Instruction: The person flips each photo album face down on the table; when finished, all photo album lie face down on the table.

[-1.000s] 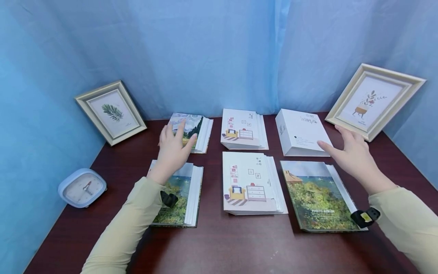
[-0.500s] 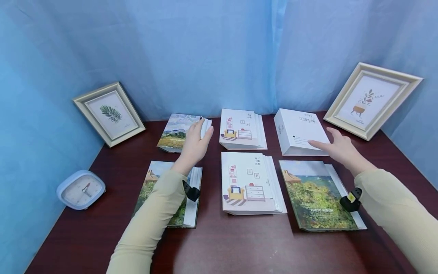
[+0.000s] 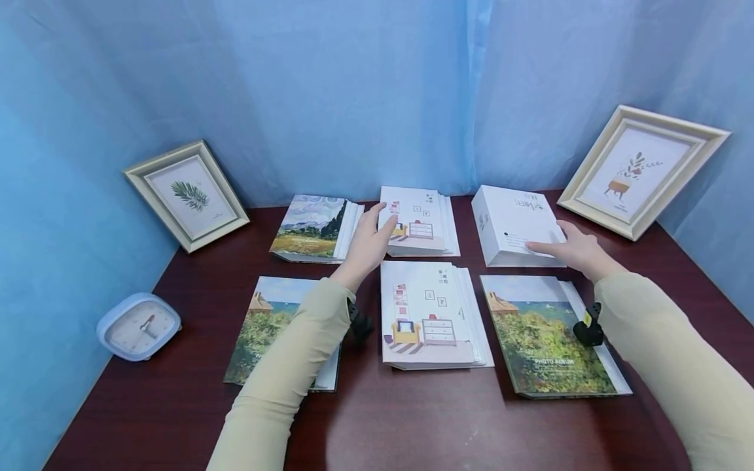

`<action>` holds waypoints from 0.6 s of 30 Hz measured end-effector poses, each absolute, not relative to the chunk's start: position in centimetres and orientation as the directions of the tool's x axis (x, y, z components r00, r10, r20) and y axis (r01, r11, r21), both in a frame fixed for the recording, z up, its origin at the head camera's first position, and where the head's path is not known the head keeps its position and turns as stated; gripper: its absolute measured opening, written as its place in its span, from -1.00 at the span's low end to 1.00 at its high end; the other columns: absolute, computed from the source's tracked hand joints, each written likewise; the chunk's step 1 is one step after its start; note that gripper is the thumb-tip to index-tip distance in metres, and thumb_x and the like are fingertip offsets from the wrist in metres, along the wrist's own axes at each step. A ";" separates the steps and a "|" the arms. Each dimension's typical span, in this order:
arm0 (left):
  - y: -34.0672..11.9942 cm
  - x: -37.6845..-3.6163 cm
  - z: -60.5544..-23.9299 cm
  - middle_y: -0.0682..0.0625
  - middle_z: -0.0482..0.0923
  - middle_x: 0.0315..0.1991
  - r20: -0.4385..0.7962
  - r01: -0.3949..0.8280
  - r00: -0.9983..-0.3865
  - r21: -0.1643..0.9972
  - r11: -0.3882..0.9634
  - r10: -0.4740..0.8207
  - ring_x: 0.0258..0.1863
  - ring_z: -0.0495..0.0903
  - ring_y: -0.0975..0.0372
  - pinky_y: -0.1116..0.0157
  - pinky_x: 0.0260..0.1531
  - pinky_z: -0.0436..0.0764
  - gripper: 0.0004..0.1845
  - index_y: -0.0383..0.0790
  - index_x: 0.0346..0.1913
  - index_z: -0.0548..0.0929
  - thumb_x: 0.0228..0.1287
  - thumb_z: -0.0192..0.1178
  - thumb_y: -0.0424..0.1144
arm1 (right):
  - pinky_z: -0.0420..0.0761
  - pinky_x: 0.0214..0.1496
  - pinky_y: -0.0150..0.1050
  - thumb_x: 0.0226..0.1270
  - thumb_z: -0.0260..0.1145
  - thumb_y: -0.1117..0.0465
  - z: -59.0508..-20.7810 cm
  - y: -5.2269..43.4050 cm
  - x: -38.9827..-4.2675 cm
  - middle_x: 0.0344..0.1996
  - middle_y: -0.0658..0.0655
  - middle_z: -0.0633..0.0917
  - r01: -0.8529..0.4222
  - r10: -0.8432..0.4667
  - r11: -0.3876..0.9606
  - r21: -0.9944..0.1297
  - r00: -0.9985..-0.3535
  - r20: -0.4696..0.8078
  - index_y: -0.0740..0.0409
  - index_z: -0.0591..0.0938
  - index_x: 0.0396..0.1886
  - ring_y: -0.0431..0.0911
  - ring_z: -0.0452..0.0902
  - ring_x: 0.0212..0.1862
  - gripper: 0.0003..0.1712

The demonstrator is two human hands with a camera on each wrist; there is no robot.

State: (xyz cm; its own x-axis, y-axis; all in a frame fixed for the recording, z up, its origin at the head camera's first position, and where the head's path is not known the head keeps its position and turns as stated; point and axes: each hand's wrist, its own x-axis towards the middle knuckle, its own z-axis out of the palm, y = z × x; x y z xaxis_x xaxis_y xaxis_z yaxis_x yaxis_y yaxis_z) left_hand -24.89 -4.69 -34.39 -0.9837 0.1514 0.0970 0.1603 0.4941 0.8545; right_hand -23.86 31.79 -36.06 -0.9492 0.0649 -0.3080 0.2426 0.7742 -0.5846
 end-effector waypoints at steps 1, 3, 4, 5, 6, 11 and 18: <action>-4.4 -25.0 -34.3 -0.18 0.07 0.45 0.087 0.150 -0.985 0.858 0.491 0.148 0.42 0.14 0.01 0.07 0.38 0.19 -0.42 -0.17 0.46 0.14 0.50 -0.14 -0.02 | -0.06 0.24 0.48 0.14 0.19 -0.41 -36.0 31.7 -24.0 0.37 0.62 -0.29 0.251 0.064 0.771 -0.585 -0.945 -0.321 0.26 -0.33 0.49 0.55 -0.38 0.35 0.33; -3.8 -25.2 -34.2 -0.17 0.08 0.45 0.065 0.125 -0.988 0.865 0.485 0.140 0.39 0.18 0.01 0.08 0.35 0.23 -0.42 -0.14 0.46 0.15 0.49 -0.13 -0.01 | -0.09 0.25 0.48 0.14 0.22 -0.38 -36.0 31.6 -24.2 0.36 0.62 -0.32 0.264 0.066 0.772 -0.579 -0.938 -0.341 0.27 -0.35 0.48 0.55 -0.41 0.35 0.33; -3.5 -25.4 -34.2 -0.17 0.08 0.44 0.059 0.119 -0.989 0.868 0.482 0.138 0.38 0.21 0.01 0.08 0.34 0.26 -0.43 -0.13 0.45 0.16 0.48 -0.13 -0.01 | -0.10 0.26 0.47 0.14 0.23 -0.37 -36.0 31.6 -24.4 0.36 0.62 -0.32 0.270 0.068 0.773 -0.575 -0.935 -0.347 0.27 -0.35 0.48 0.55 -0.43 0.35 0.34; -3.2 -25.5 -34.1 -0.16 0.09 0.44 0.054 0.113 -0.989 0.872 0.476 0.137 0.38 0.22 0.01 0.09 0.33 0.27 -0.43 -0.13 0.45 0.17 0.48 -0.12 -0.01 | -0.10 0.26 0.47 0.15 0.24 -0.35 -36.0 31.5 -24.5 0.36 0.62 -0.32 0.273 0.071 0.775 -0.571 -0.934 -0.350 0.28 -0.35 0.47 0.55 -0.42 0.35 0.33; -2.9 -25.6 -34.0 -0.16 0.09 0.44 0.047 0.107 -0.989 0.876 0.470 0.137 0.37 0.23 0.02 0.09 0.32 0.29 -0.43 -0.12 0.45 0.17 0.47 -0.11 -0.01 | -0.09 0.27 0.46 0.16 0.25 -0.32 -35.9 31.4 -24.5 0.36 0.62 -0.30 0.271 0.070 0.777 -0.569 -0.934 -0.349 0.30 -0.34 0.47 0.54 -0.39 0.35 0.32; -1.6 -26.1 -33.7 -0.12 0.09 0.45 0.006 0.072 -0.989 0.888 0.454 0.144 0.39 0.21 0.05 0.11 0.32 0.29 -0.43 -0.08 0.45 0.18 0.46 -0.10 -0.01 | -0.02 0.31 0.40 0.17 0.29 -0.25 -35.9 31.2 -24.9 0.38 0.60 -0.18 0.267 0.076 0.785 -0.559 -0.937 -0.341 0.35 -0.32 0.46 0.50 -0.21 0.37 0.30; 0.8 -27.1 -33.4 -0.08 0.14 0.44 -0.014 0.056 -0.986 0.908 0.415 0.164 0.40 0.20 0.05 0.10 0.34 0.25 -0.45 -0.07 0.44 0.21 0.46 -0.08 -0.03 | -0.03 0.34 0.35 0.22 0.27 -0.22 -35.9 31.1 -25.5 0.39 0.58 -0.17 0.259 0.053 0.807 -0.530 -0.927 -0.372 0.37 -0.30 0.46 0.47 -0.20 0.38 0.25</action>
State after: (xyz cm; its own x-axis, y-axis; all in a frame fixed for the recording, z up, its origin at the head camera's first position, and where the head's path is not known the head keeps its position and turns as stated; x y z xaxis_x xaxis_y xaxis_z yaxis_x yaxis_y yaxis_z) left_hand -27.09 0.78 -33.41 -0.9864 0.1640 -0.0138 0.0564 0.4154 0.9079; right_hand -25.50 31.08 -35.91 -0.9266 0.0533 -0.3723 0.2594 0.8075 -0.5298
